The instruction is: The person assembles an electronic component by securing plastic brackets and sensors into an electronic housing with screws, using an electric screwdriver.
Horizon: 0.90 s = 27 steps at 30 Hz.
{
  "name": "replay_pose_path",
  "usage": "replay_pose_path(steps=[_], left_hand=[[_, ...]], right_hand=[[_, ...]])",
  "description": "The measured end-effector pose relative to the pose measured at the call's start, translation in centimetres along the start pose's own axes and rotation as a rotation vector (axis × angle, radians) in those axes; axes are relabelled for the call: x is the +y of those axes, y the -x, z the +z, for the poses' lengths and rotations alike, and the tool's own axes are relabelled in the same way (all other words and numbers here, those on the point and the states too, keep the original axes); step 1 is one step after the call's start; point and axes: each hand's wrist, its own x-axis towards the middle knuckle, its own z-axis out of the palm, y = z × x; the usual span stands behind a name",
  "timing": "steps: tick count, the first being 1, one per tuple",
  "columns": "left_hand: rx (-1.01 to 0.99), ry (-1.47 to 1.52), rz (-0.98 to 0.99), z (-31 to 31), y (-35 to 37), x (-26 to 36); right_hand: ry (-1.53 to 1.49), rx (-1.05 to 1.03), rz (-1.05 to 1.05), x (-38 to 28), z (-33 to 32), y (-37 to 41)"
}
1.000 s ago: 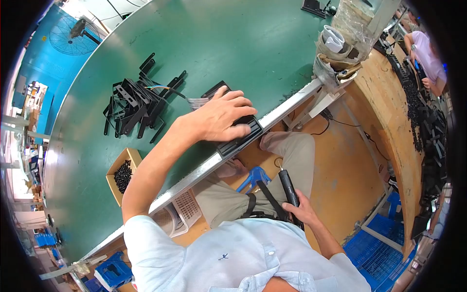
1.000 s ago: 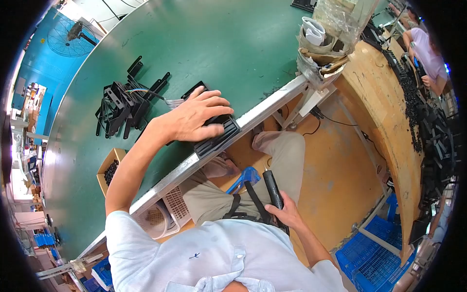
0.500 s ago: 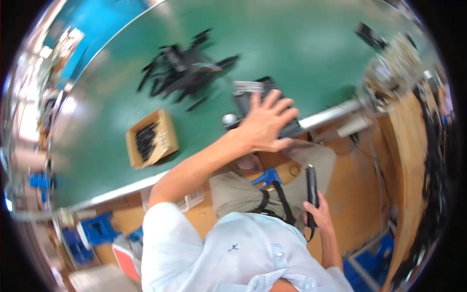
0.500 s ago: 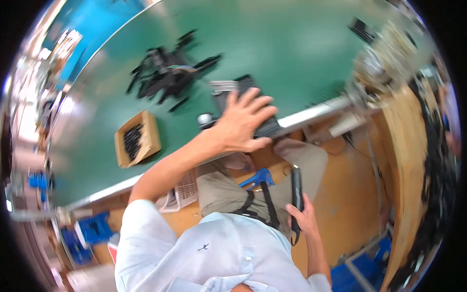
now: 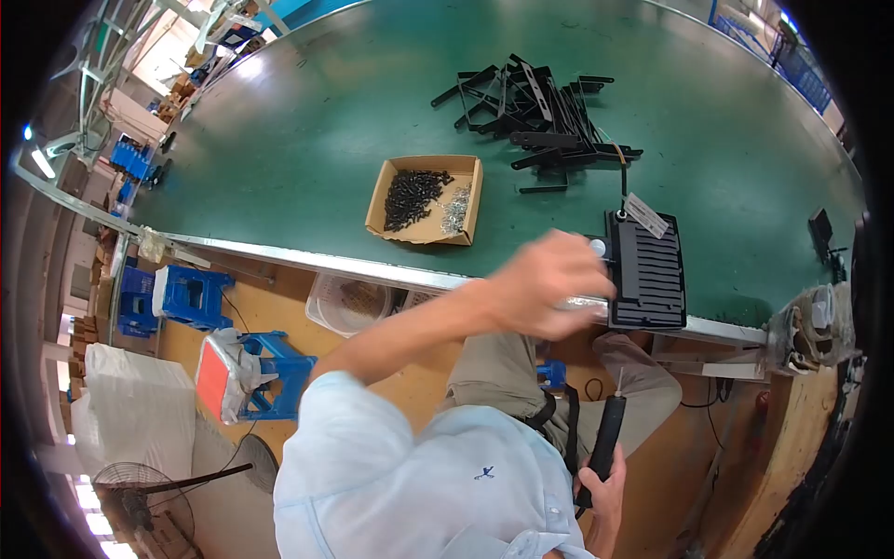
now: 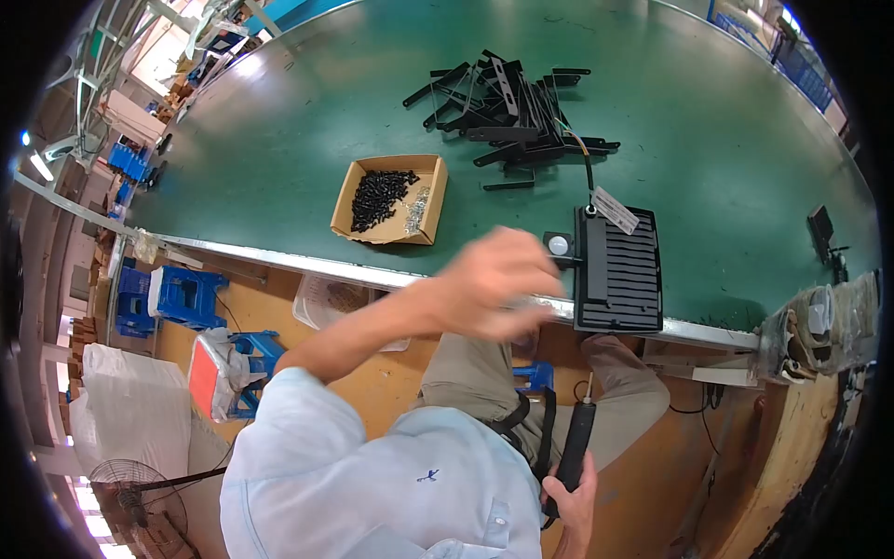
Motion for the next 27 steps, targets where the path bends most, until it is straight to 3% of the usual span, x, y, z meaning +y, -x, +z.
replay_pose_path(steps=[3, 5, 8, 15, 18, 27], left_hand=[[0.279, -0.292, -0.196, -7.6, 4.5, -3.9], [0.366, -0.271, -0.618, -11.3, 7.6, -6.3], [0.057, -0.449, -0.762, -14.2, 10.5, -9.7], [-0.184, -0.543, -0.660, -13.0, 10.3, -13.4], [-0.292, -0.713, -0.532, -12.6, 10.2, -13.4], [-0.137, -0.593, -0.416, -12.7, 9.8, -13.0]], right_hand=[[0.125, -0.060, -0.021, 0.5, -0.2, -1.1], [0.086, -0.055, 0.033, -0.2, 0.4, -1.7], [0.078, -0.056, 0.063, -0.9, 0.9, -2.8], [0.097, -0.061, 0.078, -1.1, 1.5, -3.2], [0.116, -0.047, 0.085, -0.7, 1.5, -2.9], [0.236, -0.106, 0.076, -1.2, 1.0, -3.4]])
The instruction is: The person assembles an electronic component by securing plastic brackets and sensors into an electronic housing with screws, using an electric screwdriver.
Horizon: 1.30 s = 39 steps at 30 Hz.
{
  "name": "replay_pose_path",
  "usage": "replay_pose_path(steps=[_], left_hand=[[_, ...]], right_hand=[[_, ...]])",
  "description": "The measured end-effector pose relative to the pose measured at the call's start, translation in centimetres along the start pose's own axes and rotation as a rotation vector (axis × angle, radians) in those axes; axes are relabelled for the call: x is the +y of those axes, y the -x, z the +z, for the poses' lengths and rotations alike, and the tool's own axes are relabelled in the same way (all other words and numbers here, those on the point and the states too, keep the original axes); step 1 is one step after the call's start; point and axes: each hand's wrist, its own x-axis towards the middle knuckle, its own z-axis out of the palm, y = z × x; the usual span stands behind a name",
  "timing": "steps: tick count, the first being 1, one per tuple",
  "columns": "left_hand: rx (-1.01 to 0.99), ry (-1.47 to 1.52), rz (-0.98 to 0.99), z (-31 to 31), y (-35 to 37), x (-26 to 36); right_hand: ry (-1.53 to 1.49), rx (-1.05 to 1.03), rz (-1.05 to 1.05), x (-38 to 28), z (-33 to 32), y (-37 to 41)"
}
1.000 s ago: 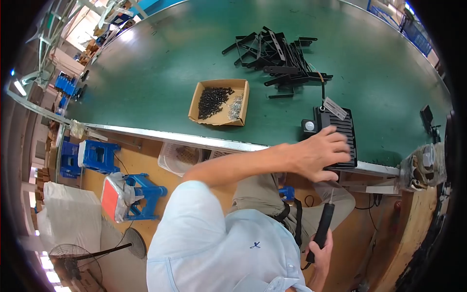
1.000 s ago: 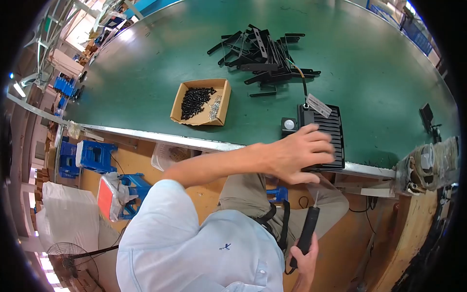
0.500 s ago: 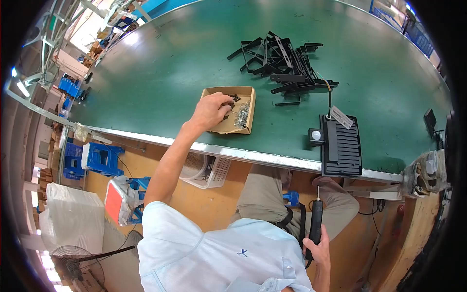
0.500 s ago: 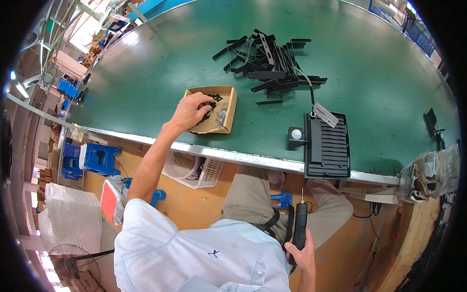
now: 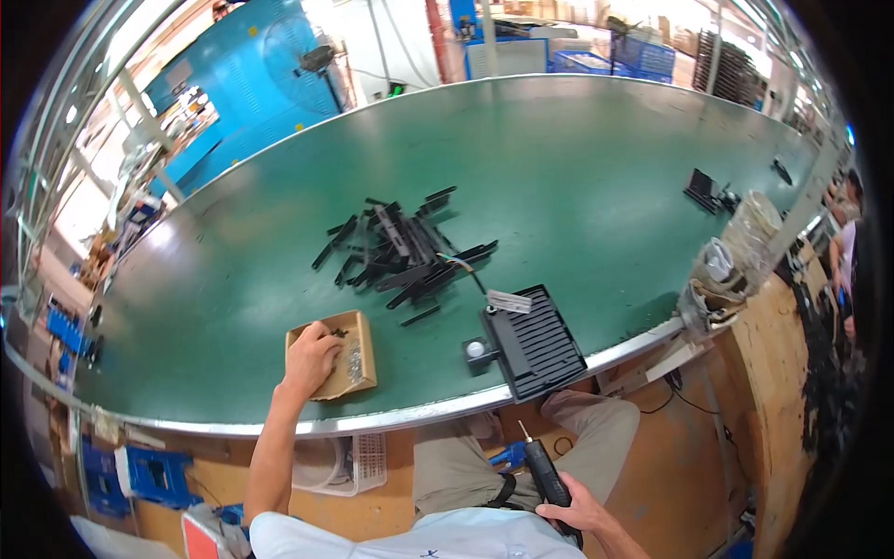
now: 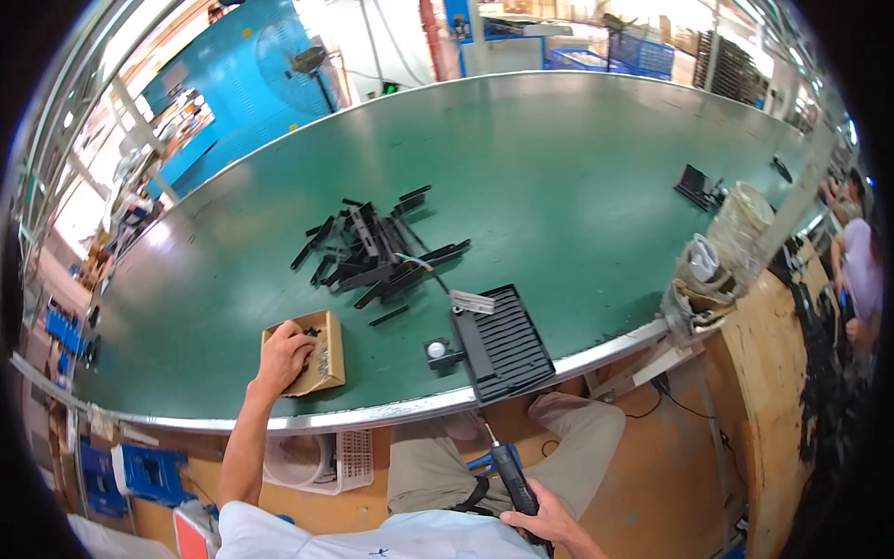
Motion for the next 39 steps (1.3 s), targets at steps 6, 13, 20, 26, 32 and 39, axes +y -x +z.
replay_pose_path(steps=[6, 13, 20, 26, 32, 39], left_hand=[[0.249, 0.481, -0.357, -0.7, 0.7, -0.4], [0.152, 1.203, -0.399, -1.1, 1.3, 11.7], [-0.186, 1.936, -0.510, 5.4, 0.0, 22.9], [-0.342, 1.995, -0.545, 7.8, -0.1, 24.5], [-0.408, 1.967, -0.458, 7.6, -0.3, 23.8], [-0.508, 1.729, -0.305, 6.8, -0.9, 22.4]], right_hand=[[0.005, -0.024, -0.011, -0.1, -0.3, 0.7], [-0.056, -0.136, -0.058, -3.9, -0.2, 2.7], [0.107, -0.018, -0.380, -7.6, 1.5, 2.0], [0.194, 0.028, -0.366, -7.9, 1.6, 2.0], [0.158, -0.012, -0.318, -7.5, 1.6, 2.1], [0.052, -0.134, -0.232, -6.9, 1.2, 1.9]])
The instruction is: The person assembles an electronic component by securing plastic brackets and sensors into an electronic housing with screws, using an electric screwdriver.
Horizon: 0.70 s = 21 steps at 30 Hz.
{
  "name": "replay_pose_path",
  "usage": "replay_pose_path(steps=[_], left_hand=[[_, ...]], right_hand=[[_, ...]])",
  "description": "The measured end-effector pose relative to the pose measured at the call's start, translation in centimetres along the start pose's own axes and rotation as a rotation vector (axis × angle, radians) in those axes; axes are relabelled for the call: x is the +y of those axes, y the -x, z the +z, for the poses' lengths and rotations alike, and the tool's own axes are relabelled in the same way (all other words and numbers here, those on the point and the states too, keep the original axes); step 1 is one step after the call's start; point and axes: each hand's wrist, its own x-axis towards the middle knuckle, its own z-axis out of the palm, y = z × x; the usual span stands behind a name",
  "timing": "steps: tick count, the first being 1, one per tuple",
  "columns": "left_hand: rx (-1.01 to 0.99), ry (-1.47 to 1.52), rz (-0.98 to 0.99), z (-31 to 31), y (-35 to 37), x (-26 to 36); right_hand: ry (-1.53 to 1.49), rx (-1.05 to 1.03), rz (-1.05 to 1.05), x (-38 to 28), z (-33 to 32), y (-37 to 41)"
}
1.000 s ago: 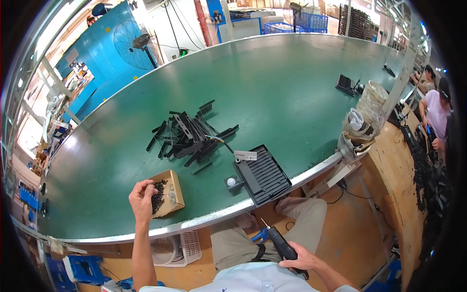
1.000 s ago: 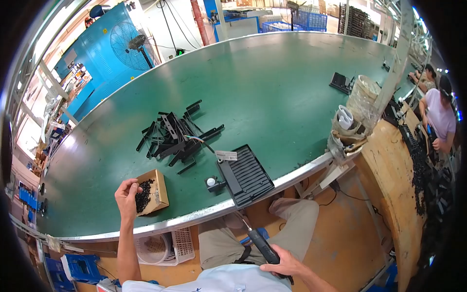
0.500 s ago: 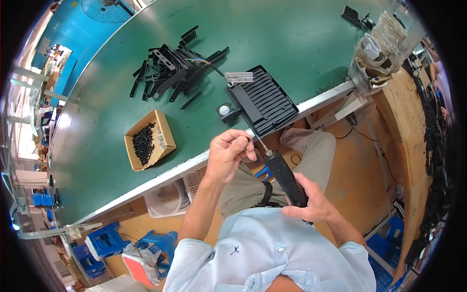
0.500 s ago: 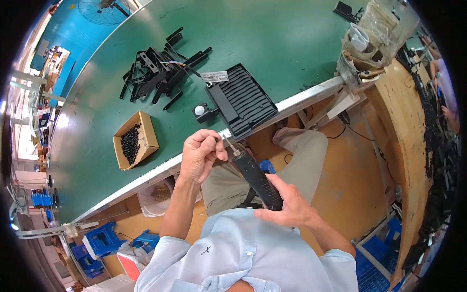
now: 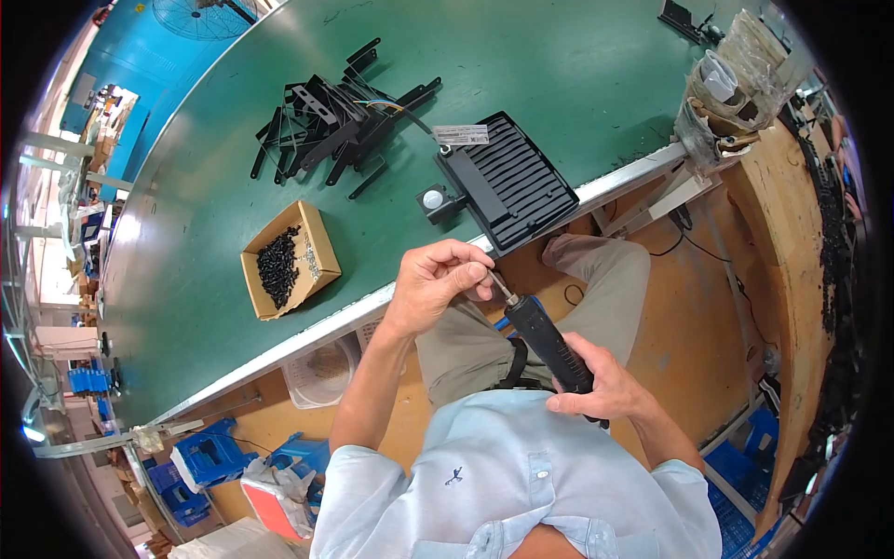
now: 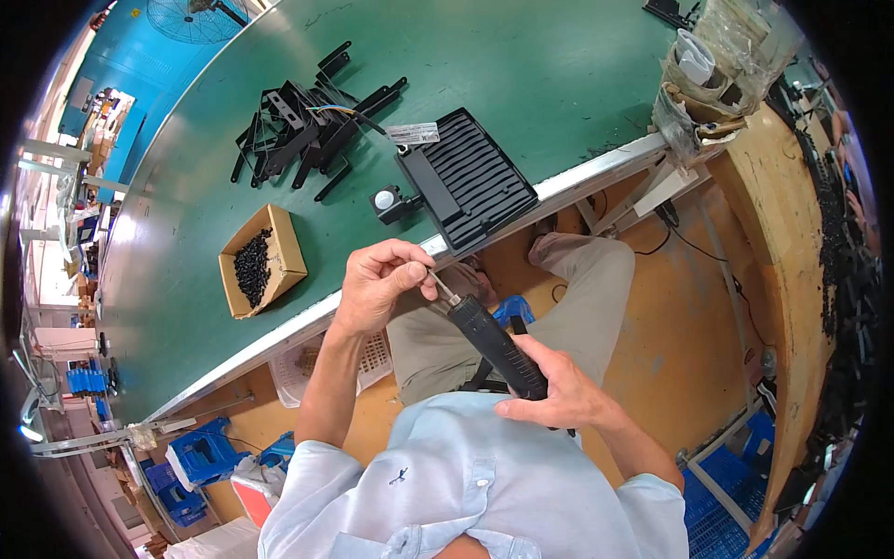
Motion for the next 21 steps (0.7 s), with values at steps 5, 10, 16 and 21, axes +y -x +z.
replay_pose_path(steps=[5, 10, 16, 21], left_hand=[[-0.149, -0.275, -0.168, 0.1, -0.7, 3.2], [-0.104, -0.130, -0.269, 1.6, -1.3, 3.2], [0.072, 0.428, -0.095, 5.3, -0.7, -2.9], [0.108, 0.156, 0.116, 5.6, 1.1, -0.2]], right_hand=[[-0.861, -0.361, 0.159, 1.2, -1.0, -0.2], [-0.134, 0.035, 0.079, 1.8, 0.6, 0.8], [0.300, 0.283, -0.111, 2.7, 1.3, 0.0], [0.239, 0.290, -0.120, 2.2, 1.8, -0.7]])
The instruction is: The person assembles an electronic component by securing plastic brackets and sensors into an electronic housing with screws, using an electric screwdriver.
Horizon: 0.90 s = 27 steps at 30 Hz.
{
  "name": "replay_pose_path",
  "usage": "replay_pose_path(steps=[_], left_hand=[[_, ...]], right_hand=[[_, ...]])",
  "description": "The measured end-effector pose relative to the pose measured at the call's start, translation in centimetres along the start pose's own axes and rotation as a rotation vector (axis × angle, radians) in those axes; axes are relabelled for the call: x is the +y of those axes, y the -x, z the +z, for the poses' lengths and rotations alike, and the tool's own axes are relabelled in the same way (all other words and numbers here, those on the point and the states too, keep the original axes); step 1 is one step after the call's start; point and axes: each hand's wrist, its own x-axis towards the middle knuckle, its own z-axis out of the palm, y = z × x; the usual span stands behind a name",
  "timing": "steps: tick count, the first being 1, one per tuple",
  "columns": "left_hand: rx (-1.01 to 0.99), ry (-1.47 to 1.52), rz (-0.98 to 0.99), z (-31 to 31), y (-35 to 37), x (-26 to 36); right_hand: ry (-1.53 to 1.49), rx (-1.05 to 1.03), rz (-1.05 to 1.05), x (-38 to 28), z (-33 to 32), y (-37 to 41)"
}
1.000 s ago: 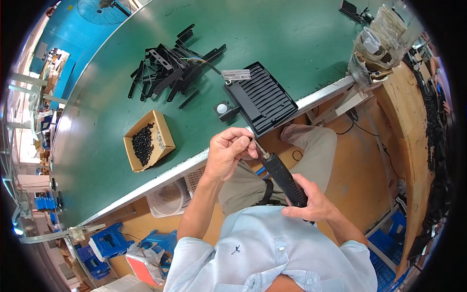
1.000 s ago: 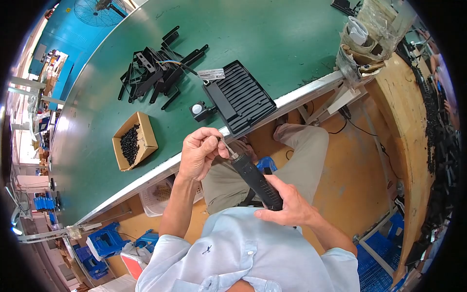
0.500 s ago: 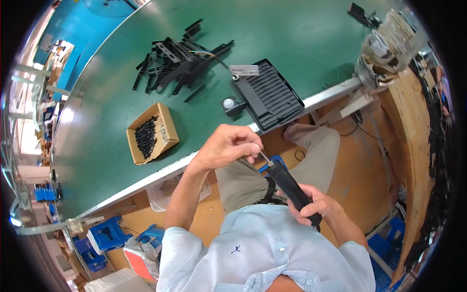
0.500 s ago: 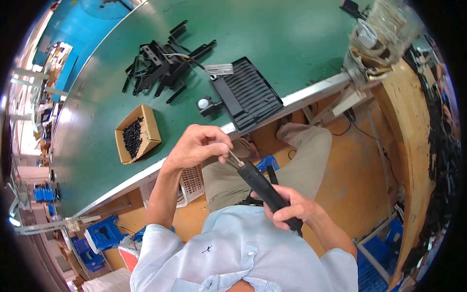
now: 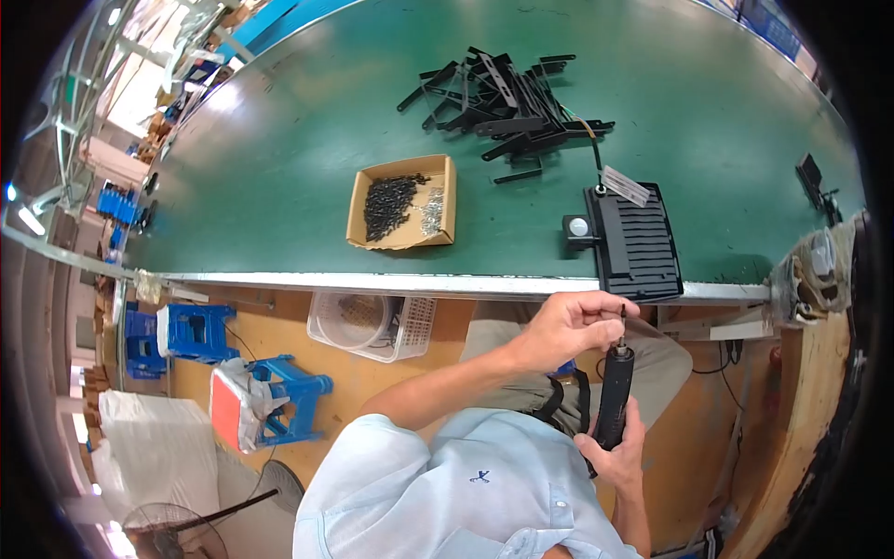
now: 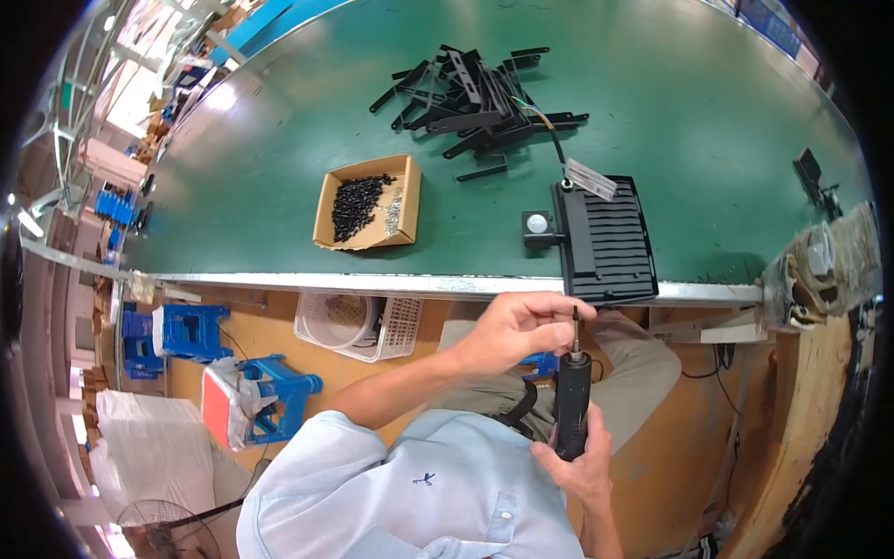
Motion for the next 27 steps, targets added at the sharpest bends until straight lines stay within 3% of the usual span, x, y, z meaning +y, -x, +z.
replay_pose_path(steps=[2, 4, 6, 8, 11, 27], left_hand=[[0.023, -0.234, 0.115, -2.3, 1.6, 2.9], [0.288, -0.986, 0.445, -6.4, 2.6, 8.0], [0.515, -1.325, 0.505, -12.1, 3.4, 12.7], [0.605, -1.459, 0.271, -17.8, 4.5, 15.2], [0.459, -1.739, 0.116, -22.5, 5.2, 15.1], [0.231, -1.774, 0.106, -25.1, 3.0, 13.9]], right_hand=[[-0.069, -0.014, 0.012, 0.0, -0.4, 0.3], [-0.146, -0.022, 0.037, 0.6, -1.0, 1.1], [-0.294, 0.011, 0.105, 0.2, -1.0, 1.6], [-0.363, 0.013, 0.159, 0.7, -1.3, 2.0], [-0.395, 0.014, 0.204, 0.5, -0.7, 1.6], [-0.328, -0.022, 0.307, 0.9, -1.8, 3.4]])
